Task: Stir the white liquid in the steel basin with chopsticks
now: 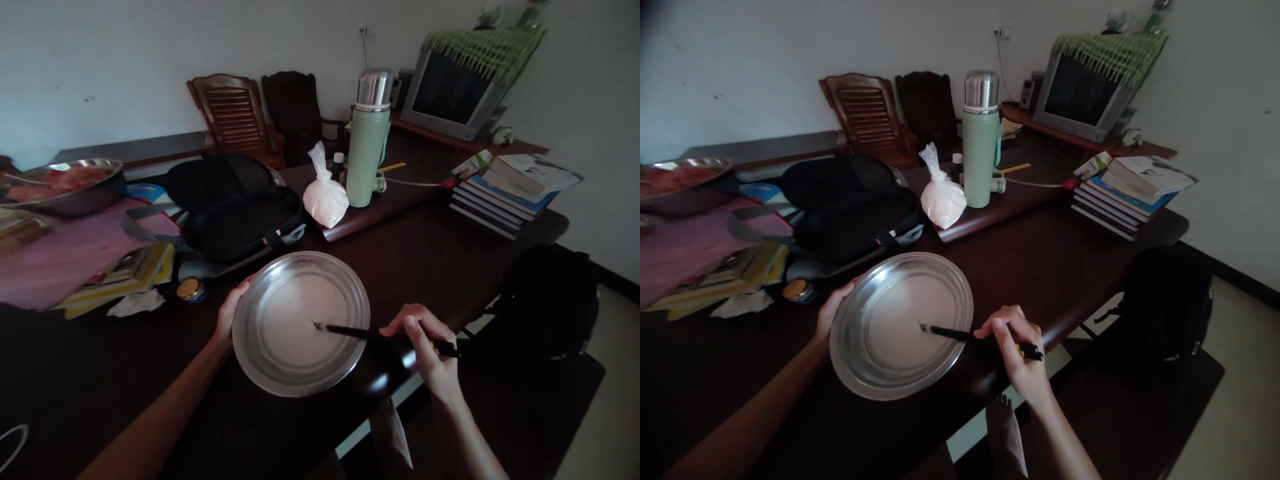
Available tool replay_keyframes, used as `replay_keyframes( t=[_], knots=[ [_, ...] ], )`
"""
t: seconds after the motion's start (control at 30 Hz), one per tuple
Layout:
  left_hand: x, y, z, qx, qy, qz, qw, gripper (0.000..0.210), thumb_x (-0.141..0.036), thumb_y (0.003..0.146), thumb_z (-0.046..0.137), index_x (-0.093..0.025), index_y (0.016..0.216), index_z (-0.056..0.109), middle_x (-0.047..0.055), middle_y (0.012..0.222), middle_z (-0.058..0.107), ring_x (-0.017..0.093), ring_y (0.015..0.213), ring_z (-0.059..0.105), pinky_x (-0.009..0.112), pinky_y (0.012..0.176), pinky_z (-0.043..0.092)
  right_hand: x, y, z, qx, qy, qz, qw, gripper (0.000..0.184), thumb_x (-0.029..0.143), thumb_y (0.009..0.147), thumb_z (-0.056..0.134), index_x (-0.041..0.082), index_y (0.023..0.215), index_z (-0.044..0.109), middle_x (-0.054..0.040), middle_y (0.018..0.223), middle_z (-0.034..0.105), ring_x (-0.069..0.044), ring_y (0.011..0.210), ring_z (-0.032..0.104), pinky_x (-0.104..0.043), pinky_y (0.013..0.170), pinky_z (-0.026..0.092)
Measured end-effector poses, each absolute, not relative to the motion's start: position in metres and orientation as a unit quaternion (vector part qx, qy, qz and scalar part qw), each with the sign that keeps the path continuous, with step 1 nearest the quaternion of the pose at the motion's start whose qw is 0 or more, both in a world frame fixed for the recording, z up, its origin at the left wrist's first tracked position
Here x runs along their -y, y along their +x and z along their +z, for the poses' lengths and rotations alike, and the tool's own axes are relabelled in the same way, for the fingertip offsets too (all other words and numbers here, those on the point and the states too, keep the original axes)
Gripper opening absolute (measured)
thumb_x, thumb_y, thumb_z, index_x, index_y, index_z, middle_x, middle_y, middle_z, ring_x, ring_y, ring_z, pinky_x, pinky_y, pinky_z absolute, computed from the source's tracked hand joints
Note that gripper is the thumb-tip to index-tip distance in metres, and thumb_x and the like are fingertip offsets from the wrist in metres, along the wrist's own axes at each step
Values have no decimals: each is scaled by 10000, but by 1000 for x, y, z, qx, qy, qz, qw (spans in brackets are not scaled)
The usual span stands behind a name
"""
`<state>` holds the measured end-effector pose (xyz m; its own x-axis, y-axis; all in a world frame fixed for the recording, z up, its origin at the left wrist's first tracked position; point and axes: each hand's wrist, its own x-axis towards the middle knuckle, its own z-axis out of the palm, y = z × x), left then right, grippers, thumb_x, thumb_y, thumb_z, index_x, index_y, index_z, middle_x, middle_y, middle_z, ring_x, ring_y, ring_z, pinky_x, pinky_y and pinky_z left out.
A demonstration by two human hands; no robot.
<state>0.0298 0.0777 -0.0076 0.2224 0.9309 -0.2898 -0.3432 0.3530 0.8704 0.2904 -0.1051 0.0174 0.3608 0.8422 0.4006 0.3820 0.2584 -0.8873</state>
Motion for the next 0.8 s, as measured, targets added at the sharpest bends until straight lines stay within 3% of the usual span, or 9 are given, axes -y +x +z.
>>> replay_keyframes(
  t=[0.17, 0.33, 0.53, 0.7, 0.8],
  knots=[
    [-78, 29, -7, -434, 336, 446, 707, 228, -302, 748, 645, -182, 928, 718, 6, 781, 732, 199, 721, 680, 275, 692, 535, 100, 285, 17, 597, -552, 218, 540, 196, 240, 956, 534, 262, 874, 710, 6, 808, 729, -170, 746, 599, -332, 739, 412],
    [-77, 30, -7, -433, 334, 450, 706, 229, -299, 737, 650, -176, 921, 709, 14, 744, 717, 228, 788, 689, 300, 736, 539, 106, 285, 15, 519, -586, 186, 593, 258, 246, 978, 490, 249, 816, 691, 1, 743, 690, -166, 714, 586, -325, 702, 413],
    [-76, 29, -8, -419, 340, 450, 712, 218, -304, 726, 673, -170, 893, 712, 26, 745, 717, 247, 858, 689, 308, 786, 540, 106, 277, 14, 586, -559, 203, 550, 179, 239, 948, 547, 250, 862, 703, 2, 790, 721, -169, 738, 598, -338, 756, 414],
    [-76, 29, -7, -415, 340, 447, 716, 215, -291, 743, 648, -177, 912, 717, 26, 801, 731, 249, 904, 685, 310, 805, 548, 107, 278, 10, 489, -596, 177, 612, 288, 249, 981, 480, 244, 780, 685, 10, 718, 684, -153, 691, 586, -303, 668, 414],
    [-76, 29, -7, -423, 341, 446, 711, 206, -293, 755, 635, -186, 909, 719, 26, 833, 735, 243, 896, 687, 305, 785, 554, 106, 277, 9, 530, -576, 204, 587, 268, 251, 977, 484, 244, 814, 696, 3, 739, 698, -159, 697, 595, -312, 685, 425]
  ],
)
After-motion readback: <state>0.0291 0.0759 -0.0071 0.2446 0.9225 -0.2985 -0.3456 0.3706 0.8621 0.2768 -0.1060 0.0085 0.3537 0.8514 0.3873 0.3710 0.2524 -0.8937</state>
